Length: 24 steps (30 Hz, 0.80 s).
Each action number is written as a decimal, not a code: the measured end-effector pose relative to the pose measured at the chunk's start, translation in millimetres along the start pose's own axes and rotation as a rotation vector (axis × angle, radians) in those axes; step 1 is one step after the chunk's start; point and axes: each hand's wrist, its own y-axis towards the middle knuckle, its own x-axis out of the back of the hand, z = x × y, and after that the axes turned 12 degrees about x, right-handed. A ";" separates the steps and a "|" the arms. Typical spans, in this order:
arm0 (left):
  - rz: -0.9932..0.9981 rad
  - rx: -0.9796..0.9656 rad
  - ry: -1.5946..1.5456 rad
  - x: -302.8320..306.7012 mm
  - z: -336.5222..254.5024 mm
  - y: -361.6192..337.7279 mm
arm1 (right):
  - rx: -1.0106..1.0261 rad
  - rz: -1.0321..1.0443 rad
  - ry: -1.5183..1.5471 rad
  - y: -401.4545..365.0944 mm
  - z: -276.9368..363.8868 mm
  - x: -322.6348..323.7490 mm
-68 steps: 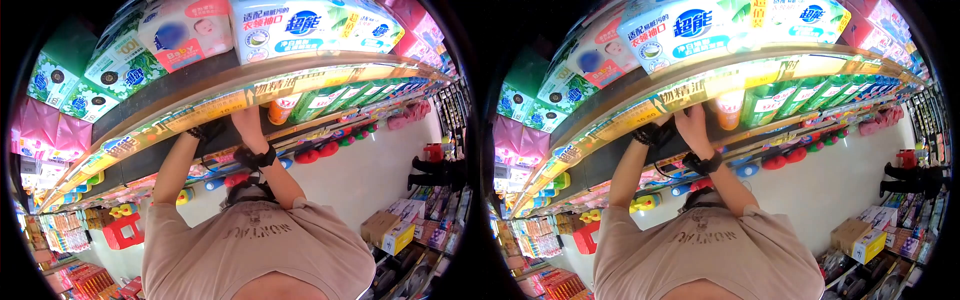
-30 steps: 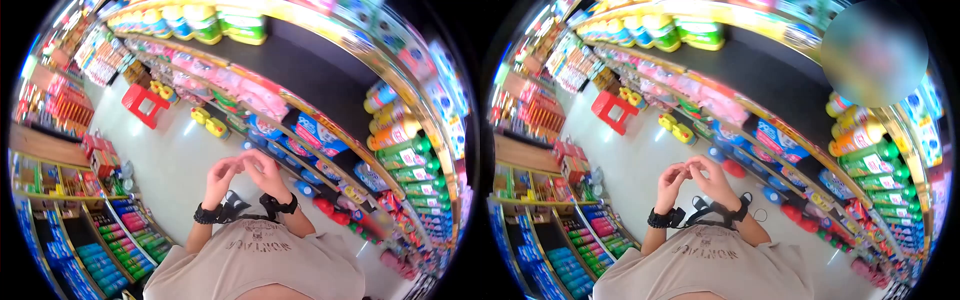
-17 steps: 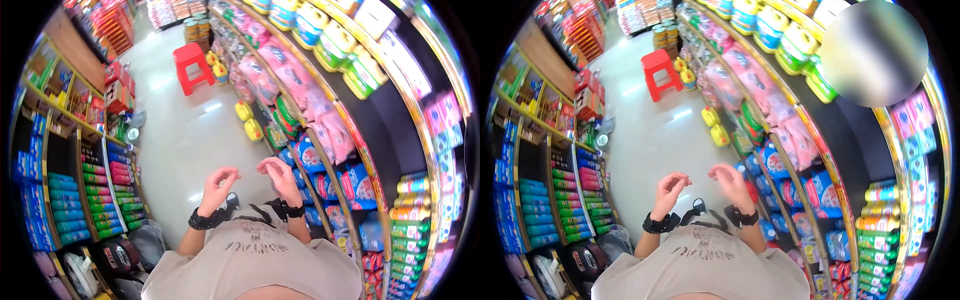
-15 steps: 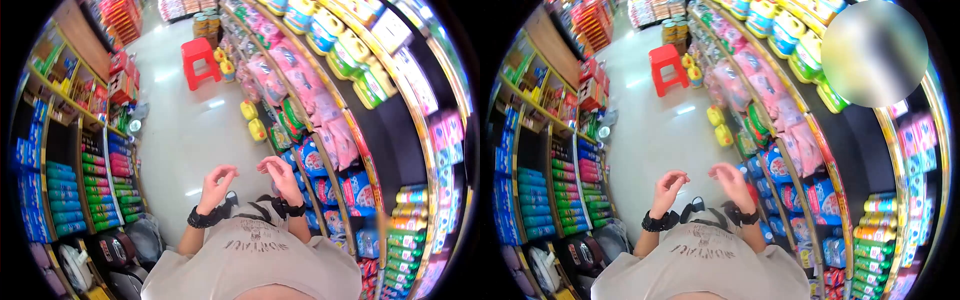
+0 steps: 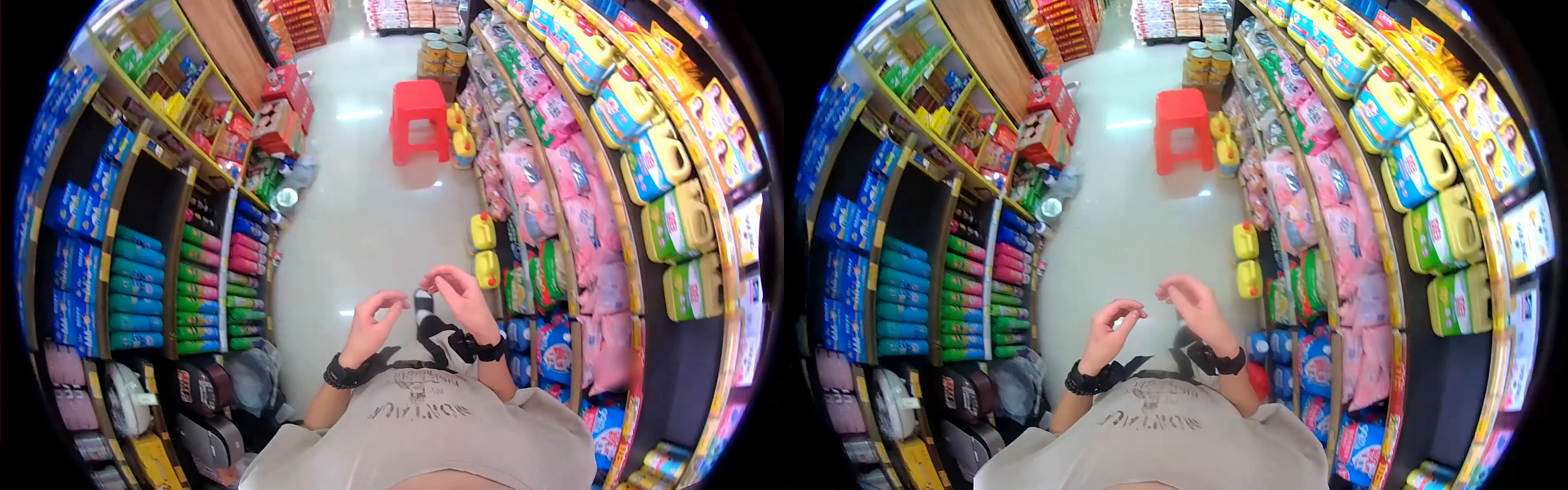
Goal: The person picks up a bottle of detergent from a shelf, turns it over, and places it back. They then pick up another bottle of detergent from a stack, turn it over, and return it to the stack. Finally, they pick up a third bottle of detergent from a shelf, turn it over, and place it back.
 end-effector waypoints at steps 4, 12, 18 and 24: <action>-0.018 -0.015 0.089 6.4 -37.7 58.8 | 0.033 -0.013 0.033 76.7 9.8 15.8; -0.111 0.033 0.117 25.6 -57.4 146.8 | 0.029 0.073 0.082 197.4 -1.8 24.3; -0.107 0.120 0.045 66.3 -45.7 219.3 | -0.120 0.194 0.167 272.4 -45.0 10.3; -0.115 0.106 -0.098 127.1 -46.6 331.0 | -0.132 0.218 0.033 379.3 -66.2 -1.5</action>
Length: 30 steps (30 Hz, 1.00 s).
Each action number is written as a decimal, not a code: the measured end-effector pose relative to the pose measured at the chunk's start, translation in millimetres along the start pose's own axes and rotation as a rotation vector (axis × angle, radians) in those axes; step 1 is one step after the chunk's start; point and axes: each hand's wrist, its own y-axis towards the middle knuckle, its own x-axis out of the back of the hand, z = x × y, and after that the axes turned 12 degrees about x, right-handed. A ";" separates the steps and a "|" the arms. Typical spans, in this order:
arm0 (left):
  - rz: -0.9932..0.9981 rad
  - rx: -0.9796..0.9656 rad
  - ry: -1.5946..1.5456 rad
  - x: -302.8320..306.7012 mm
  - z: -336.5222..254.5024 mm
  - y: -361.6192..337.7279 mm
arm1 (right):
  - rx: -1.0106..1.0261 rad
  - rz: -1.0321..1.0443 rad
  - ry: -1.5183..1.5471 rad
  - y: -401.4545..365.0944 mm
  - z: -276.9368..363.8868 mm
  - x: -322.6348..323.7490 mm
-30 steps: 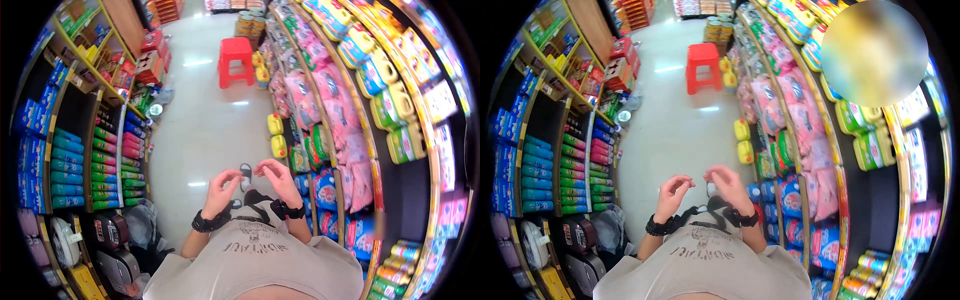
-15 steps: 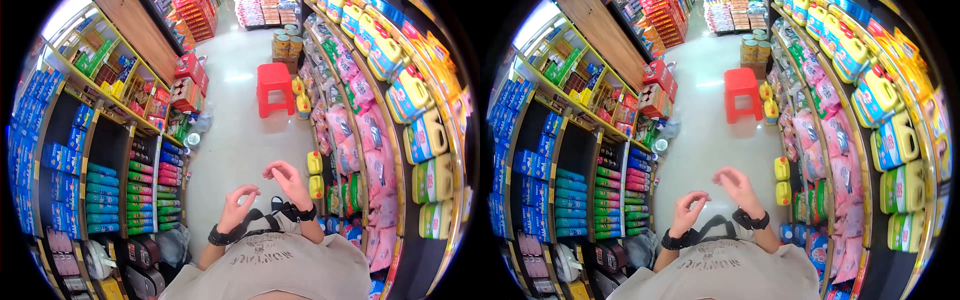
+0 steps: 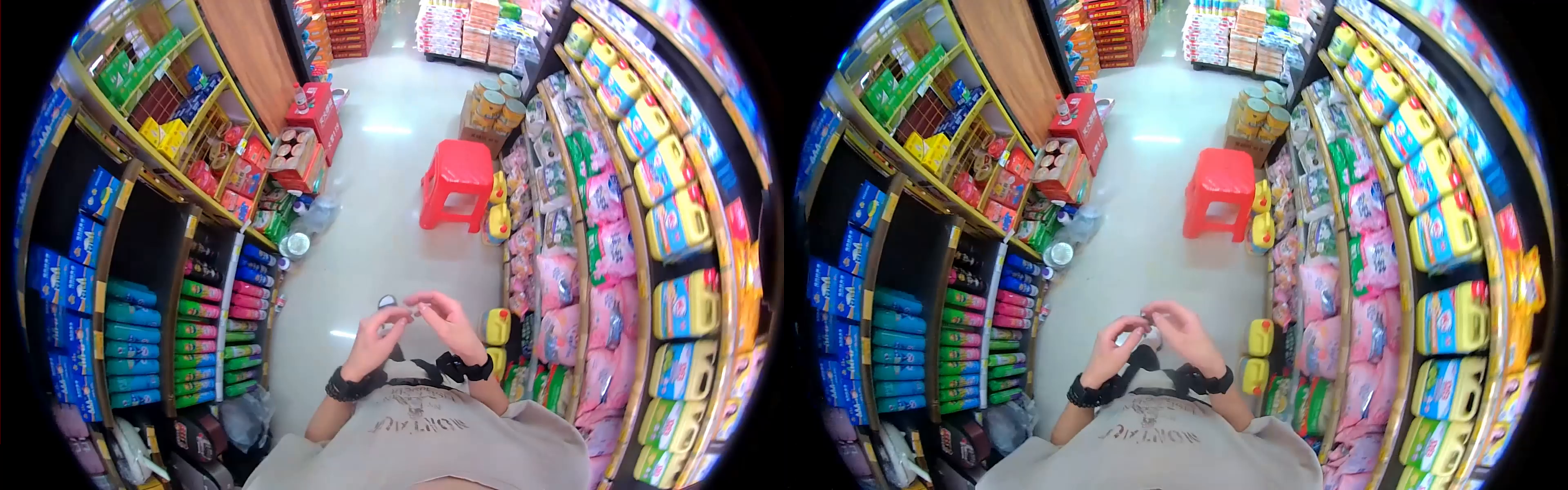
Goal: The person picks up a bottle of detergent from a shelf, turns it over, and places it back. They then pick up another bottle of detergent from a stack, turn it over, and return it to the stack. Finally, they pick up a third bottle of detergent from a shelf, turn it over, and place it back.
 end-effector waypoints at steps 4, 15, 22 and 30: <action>-0.027 -0.192 -0.061 38.7 -34.7 66.2 | 0.134 0.022 -0.110 79.6 5.7 -4.4; 0.022 -0.369 -0.108 109.3 -71.7 172.4 | 0.272 0.135 0.135 218.9 0.0 -14.7; 0.048 -0.325 -0.082 131.3 -83.0 255.5 | 0.301 0.083 0.075 304.0 -20.5 26.7; 0.019 -0.300 0.248 171.6 -141.0 385.8 | 0.532 -0.039 0.162 447.8 -24.8 67.6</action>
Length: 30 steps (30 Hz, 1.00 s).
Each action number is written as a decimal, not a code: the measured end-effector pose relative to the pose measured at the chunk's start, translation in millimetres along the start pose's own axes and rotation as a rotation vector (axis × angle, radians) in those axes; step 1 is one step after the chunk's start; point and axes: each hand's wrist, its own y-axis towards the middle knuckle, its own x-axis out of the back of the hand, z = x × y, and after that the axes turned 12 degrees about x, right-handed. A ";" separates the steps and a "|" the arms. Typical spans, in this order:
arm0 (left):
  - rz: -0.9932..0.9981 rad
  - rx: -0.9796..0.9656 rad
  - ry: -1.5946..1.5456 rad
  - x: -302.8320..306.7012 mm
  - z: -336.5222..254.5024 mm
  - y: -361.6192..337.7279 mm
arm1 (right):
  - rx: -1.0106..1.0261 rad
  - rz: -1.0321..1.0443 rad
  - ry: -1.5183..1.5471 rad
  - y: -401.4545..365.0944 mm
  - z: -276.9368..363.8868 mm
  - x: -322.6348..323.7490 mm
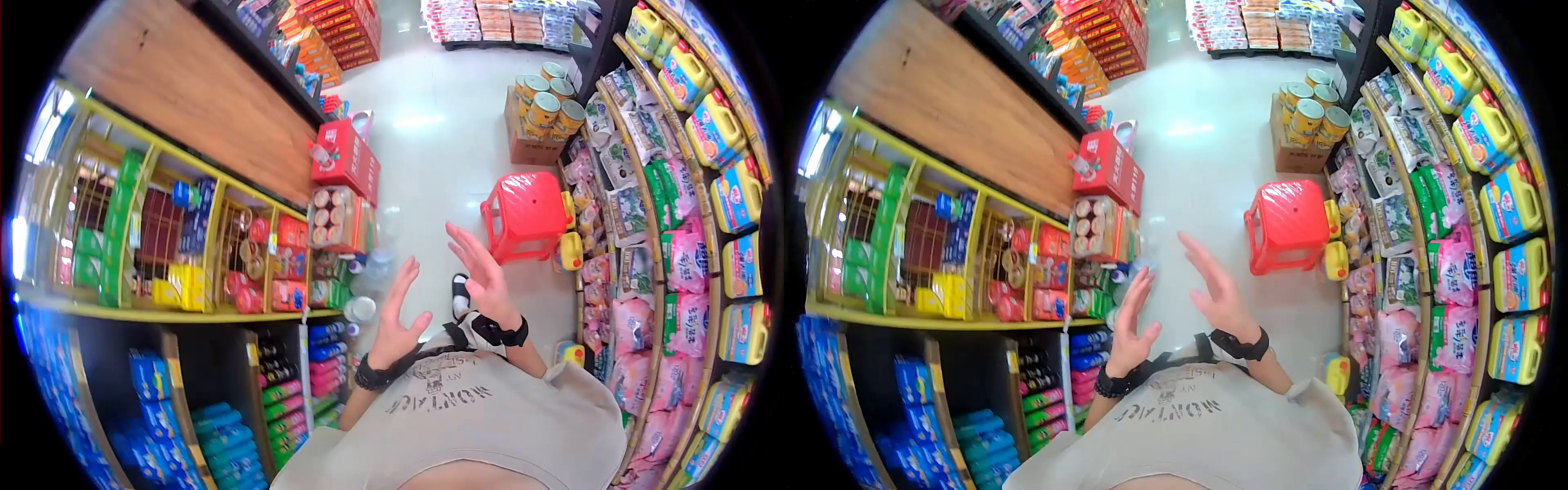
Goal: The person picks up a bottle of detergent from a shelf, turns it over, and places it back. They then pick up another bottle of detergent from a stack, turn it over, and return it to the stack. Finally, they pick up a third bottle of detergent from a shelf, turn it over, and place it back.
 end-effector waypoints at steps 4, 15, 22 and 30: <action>-0.020 0.020 -0.049 15.7 -8.6 77.6 | -0.038 0.039 -0.048 59.9 -19.1 28.2; 0.127 -0.083 0.004 34.5 20.1 238.8 | -0.105 -0.067 -0.189 170.8 -72.3 82.1; 0.000 -0.100 -0.142 68.5 56.6 361.8 | -0.209 -0.032 -0.297 262.4 -143.7 123.0; -0.113 -0.045 -0.246 145.9 54.6 528.0 | -0.268 0.102 -0.385 440.3 -198.1 137.6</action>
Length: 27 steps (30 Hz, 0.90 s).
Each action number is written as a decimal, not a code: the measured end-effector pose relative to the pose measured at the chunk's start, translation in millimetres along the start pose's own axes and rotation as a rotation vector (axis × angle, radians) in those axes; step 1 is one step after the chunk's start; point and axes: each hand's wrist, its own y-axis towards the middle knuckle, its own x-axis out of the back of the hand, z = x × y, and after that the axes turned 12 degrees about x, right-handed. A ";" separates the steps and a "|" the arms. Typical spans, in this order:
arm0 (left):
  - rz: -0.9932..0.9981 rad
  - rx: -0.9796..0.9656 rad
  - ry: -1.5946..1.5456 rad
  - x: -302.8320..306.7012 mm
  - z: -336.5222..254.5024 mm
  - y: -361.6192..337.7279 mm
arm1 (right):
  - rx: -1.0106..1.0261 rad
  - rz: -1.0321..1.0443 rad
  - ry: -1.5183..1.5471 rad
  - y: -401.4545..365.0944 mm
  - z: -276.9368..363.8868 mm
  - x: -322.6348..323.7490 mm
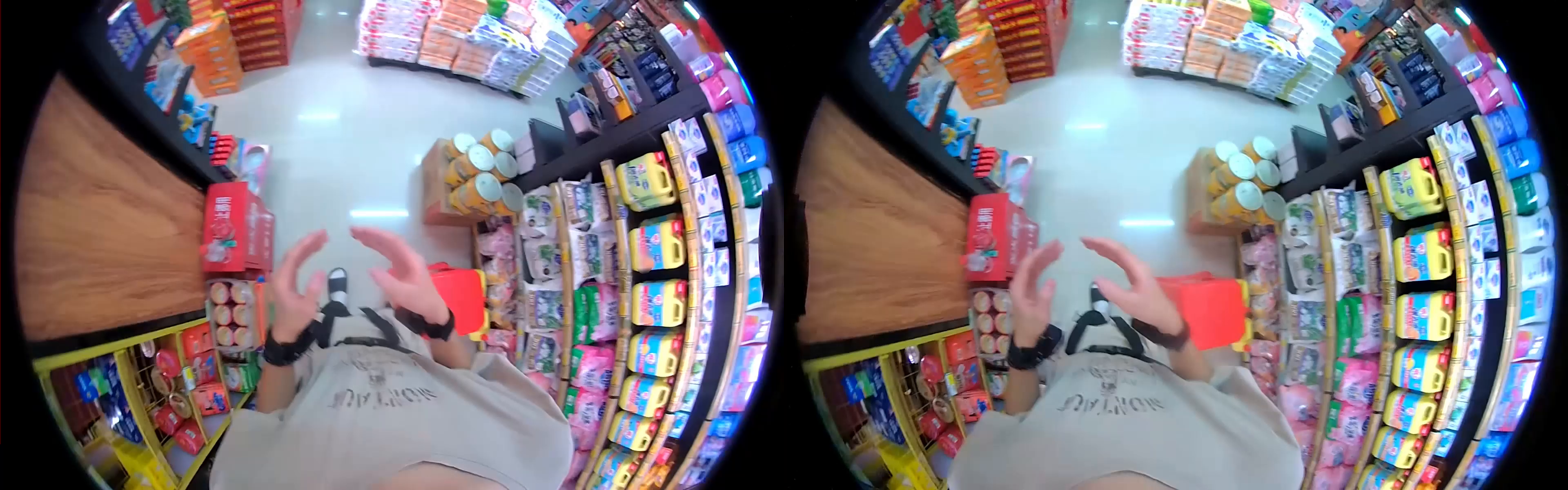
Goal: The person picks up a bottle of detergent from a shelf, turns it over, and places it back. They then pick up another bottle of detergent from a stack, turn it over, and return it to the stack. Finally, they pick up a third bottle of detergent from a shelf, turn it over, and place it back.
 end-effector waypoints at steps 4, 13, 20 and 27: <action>0.077 0.004 0.027 9.3 -5.9 59.2 | 0.111 0.052 -0.190 68.1 1.3 -6.5; 0.234 -0.012 0.177 -29.4 26.2 167.9 | 0.079 -0.183 -0.242 134.7 -61.9 71.7; 0.168 0.067 0.290 -59.6 33.8 293.2 | -0.045 -0.364 -0.072 204.6 -141.1 184.2; 0.184 0.024 0.254 -118.0 16.7 426.1 | -0.031 -0.327 -0.004 308.6 -157.5 255.9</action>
